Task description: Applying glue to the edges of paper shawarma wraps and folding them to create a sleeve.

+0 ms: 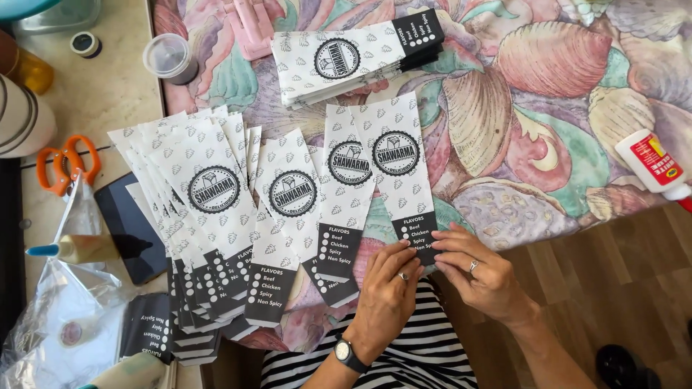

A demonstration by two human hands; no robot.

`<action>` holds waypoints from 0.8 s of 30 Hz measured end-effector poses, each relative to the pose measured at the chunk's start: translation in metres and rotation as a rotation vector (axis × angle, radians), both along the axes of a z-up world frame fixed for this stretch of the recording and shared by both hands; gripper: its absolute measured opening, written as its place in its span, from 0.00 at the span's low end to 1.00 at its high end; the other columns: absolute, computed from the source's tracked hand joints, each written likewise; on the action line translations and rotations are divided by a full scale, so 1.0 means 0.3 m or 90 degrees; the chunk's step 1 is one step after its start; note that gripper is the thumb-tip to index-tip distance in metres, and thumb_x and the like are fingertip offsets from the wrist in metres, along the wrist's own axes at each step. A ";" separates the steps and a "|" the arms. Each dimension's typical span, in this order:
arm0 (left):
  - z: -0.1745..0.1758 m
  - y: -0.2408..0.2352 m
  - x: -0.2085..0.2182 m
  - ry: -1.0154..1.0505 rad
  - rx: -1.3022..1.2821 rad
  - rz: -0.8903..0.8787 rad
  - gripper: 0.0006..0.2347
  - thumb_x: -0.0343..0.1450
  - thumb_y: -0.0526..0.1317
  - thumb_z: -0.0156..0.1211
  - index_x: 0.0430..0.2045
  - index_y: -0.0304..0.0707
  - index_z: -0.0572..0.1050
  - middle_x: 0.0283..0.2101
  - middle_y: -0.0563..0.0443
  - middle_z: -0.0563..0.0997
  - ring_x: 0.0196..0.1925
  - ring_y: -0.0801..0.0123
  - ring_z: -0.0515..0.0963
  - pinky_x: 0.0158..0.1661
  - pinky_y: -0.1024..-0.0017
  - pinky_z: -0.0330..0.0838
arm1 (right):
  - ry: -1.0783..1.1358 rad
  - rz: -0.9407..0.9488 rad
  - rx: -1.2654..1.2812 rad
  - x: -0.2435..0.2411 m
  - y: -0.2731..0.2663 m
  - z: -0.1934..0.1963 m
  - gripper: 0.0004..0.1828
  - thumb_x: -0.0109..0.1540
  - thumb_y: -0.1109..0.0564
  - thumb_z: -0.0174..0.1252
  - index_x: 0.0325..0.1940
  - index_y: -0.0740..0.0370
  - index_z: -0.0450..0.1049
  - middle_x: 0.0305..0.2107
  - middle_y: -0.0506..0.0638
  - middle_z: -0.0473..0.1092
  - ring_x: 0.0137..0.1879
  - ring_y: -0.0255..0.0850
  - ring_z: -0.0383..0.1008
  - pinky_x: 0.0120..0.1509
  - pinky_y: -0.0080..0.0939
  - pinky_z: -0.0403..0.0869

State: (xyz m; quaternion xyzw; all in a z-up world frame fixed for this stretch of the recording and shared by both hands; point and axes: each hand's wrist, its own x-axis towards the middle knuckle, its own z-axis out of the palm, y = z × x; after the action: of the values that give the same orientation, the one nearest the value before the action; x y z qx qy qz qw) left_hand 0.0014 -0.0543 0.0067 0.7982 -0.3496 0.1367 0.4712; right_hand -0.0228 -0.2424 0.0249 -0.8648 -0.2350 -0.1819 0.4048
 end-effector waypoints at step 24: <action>0.011 -0.017 0.006 0.171 -0.021 0.023 0.09 0.71 0.24 0.52 0.42 0.22 0.75 0.48 0.38 0.75 0.53 0.50 0.73 0.54 0.57 0.71 | 0.023 -0.150 0.016 -0.009 0.080 -0.017 0.16 0.63 0.65 0.61 0.56 0.64 0.76 0.56 0.57 0.74 0.68 0.51 0.72 0.80 0.54 0.66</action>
State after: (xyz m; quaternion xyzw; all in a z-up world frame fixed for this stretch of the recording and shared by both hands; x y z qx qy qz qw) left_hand 0.0032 -0.0594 0.0101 0.8077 -0.2665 0.0425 0.5242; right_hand -0.0256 -0.2182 0.0199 -0.8844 -0.1220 -0.2157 0.3956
